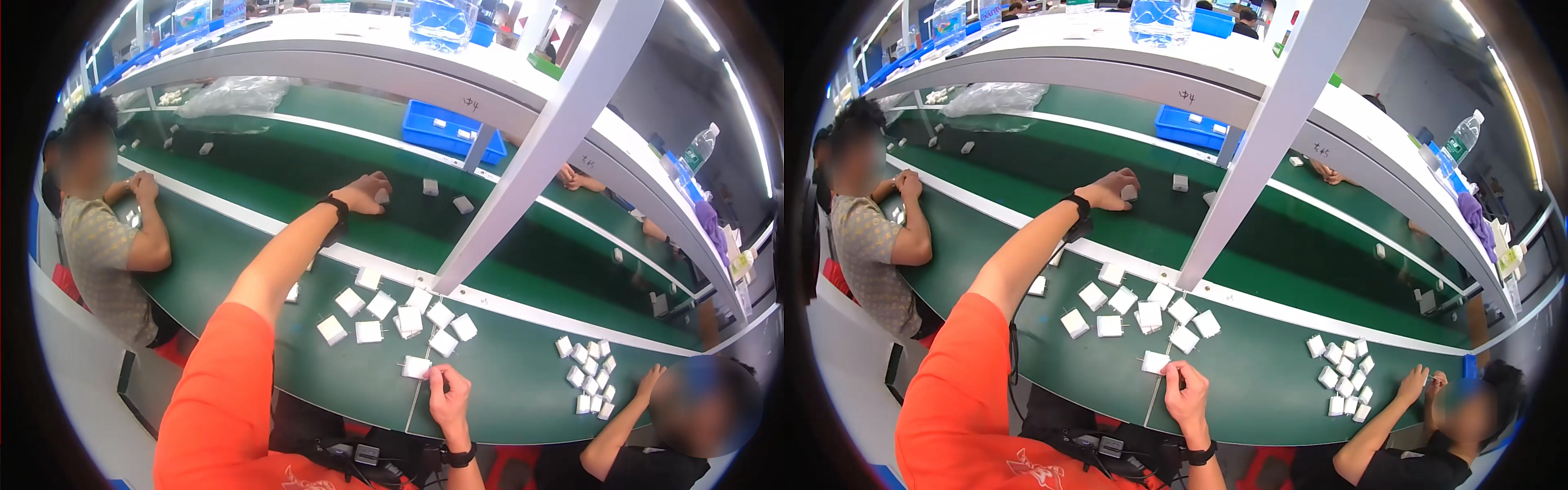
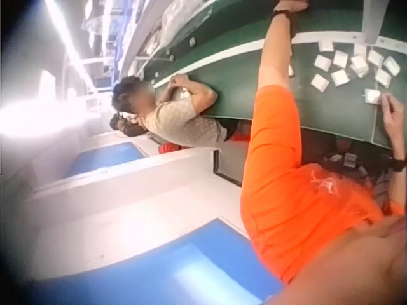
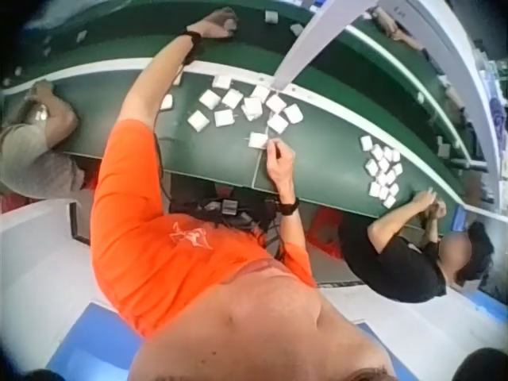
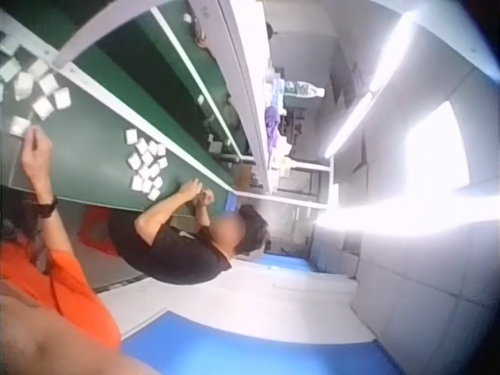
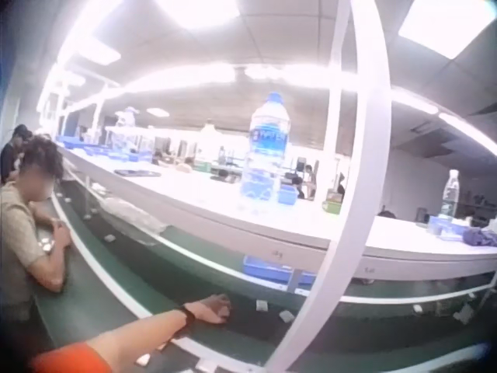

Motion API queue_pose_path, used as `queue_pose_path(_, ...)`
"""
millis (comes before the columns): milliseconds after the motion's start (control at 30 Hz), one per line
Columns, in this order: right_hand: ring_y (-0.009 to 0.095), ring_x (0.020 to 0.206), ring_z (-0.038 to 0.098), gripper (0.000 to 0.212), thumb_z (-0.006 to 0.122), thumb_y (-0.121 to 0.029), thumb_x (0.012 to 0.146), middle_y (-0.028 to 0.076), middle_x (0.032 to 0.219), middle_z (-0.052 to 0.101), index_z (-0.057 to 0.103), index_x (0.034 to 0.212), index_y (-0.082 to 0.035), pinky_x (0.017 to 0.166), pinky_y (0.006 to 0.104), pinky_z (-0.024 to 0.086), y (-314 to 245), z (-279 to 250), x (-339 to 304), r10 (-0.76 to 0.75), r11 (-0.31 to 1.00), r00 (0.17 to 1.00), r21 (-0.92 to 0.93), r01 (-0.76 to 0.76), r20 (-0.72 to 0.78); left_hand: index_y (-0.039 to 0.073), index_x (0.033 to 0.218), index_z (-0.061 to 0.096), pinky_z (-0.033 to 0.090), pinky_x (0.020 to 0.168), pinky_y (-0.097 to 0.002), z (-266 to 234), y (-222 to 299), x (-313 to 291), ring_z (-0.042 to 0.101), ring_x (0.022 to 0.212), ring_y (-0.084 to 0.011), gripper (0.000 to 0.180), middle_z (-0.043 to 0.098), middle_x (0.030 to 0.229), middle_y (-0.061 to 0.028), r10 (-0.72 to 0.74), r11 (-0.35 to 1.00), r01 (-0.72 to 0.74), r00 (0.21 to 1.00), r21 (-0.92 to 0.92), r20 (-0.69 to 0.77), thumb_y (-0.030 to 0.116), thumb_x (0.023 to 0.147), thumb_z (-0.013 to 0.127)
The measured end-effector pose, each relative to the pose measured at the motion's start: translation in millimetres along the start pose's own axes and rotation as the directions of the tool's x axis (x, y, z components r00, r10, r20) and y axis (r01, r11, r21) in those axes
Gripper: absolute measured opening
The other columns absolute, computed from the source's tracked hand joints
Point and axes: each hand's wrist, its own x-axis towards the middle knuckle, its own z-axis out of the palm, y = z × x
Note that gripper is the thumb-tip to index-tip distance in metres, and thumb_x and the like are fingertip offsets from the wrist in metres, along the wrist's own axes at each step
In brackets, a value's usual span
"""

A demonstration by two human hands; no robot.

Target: Assembling small white electronic power adapters or chargers on a production line table.

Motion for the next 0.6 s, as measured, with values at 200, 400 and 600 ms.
queue_pose_path(200, 0.015, 0.065, 0.066, 0.019, 0.069, -0.011, 0.108, 0.010, 0.080, 0.077, 0.077, 0.095, 0.002, 0.063, 0.0314, 0.050, -0.6, -1.4, 3.6, -0.028, 0.999, 1.000, -0.017, 0.028, -0.002, 0.005, 0.114, 0.066, 0.057, 0.103, -0.0463, 9.3, -2.5, -31.3, 0.069, 0.120, -0.0378, 0.042, 0.065, 0.127, -0.0188, -0.186, 0.917, 0.127, 0.975, -0.379, -0.123, 0.025, 0.085, 0.088)
queue_pose_path(400, 0.005, 0.061, 0.053, 0.025, 0.066, -0.013, 0.111, -0.002, 0.066, 0.061, 0.078, 0.094, 0.000, 0.057, 0.0276, 0.039, 5.3, 3.5, -0.5, -0.029, 1.000, 0.998, -0.014, 0.029, -0.048, 0.003, 0.120, 0.066, 0.056, 0.106, -0.0511, 25.2, 25.0, -29.3, 0.067, 0.124, -0.0433, 0.059, 0.070, 0.123, -0.0219, -0.266, 0.951, 0.215, 0.935, -0.224, -0.234, 0.043, 0.083, 0.090)
queue_pose_path(600, 0.006, 0.063, 0.055, 0.026, 0.067, -0.015, 0.111, 0.001, 0.072, 0.068, 0.078, 0.094, 0.000, 0.058, 0.0277, 0.042, 9.2, 6.3, -4.8, 0.006, 0.998, 0.998, 0.063, -0.003, -0.054, -0.003, 0.116, 0.080, 0.060, 0.104, -0.0465, 18.0, 22.5, -48.4, 0.075, 0.116, -0.0383, 0.057, 0.078, 0.121, -0.0250, -0.193, 0.963, 0.173, 0.978, -0.209, -0.079, 0.035, 0.074, 0.089)
